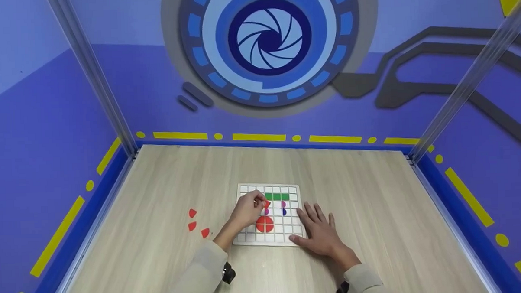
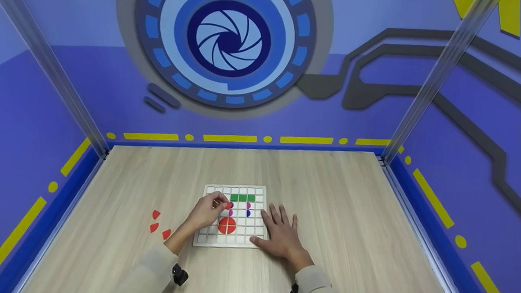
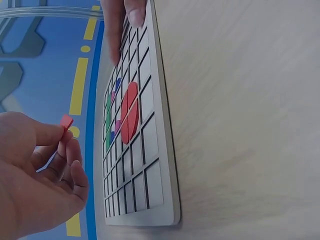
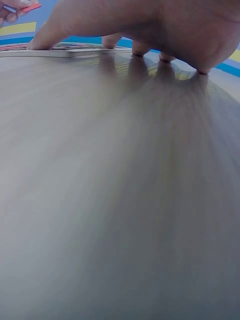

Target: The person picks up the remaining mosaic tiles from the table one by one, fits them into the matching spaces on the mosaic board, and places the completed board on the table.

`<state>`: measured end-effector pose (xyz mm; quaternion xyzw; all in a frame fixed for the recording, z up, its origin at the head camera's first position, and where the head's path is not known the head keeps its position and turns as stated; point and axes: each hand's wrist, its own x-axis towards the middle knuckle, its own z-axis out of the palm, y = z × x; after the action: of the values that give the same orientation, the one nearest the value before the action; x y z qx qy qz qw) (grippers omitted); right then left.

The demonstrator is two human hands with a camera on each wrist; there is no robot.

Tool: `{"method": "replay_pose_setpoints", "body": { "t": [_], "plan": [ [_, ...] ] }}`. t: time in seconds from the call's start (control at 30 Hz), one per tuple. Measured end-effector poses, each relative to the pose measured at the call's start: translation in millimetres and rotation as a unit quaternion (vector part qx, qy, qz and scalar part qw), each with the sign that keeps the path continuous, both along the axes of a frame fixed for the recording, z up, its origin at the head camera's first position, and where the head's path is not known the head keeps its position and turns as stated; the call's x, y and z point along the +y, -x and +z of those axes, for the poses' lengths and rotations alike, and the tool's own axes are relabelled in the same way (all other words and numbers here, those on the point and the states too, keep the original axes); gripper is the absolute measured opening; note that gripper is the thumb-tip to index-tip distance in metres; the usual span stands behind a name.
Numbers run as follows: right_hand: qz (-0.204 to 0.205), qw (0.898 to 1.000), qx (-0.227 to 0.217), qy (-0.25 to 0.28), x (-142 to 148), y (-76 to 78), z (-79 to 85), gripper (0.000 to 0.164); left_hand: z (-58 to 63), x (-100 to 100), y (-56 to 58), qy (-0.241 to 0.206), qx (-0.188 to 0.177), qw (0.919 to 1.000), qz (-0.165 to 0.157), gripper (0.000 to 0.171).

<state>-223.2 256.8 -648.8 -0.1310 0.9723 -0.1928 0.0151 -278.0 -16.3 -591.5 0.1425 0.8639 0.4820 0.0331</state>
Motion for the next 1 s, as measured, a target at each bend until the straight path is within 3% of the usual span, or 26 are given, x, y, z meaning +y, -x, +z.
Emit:
{"method": "replay_pose_setpoints", "body": {
  "t": [0.43, 0.83, 1.0],
  "plan": [
    [0.005, 1.0, 0.007, -0.005, 1.9, -0.9, 2.3, 0.095, -0.5, 20.8, -7.4, 0.012, -0.018, 0.9997, 0.009, 0.001],
    [0.001, 1.0, 0.007, -0.001, 1.2, -1.1, 2.3, 0.094, -7.4, 43.4, -9.5, 0.137, 0.021, 0.99, 0.028, 0.008],
    [0.003, 1.0, 0.011, -0.004, -1.4, -0.8, 1.3, 0.095, -10.6, 46.2, -11.8, 0.171, 0.018, 0.9844, 0.036, 0.007]
  ]
}}
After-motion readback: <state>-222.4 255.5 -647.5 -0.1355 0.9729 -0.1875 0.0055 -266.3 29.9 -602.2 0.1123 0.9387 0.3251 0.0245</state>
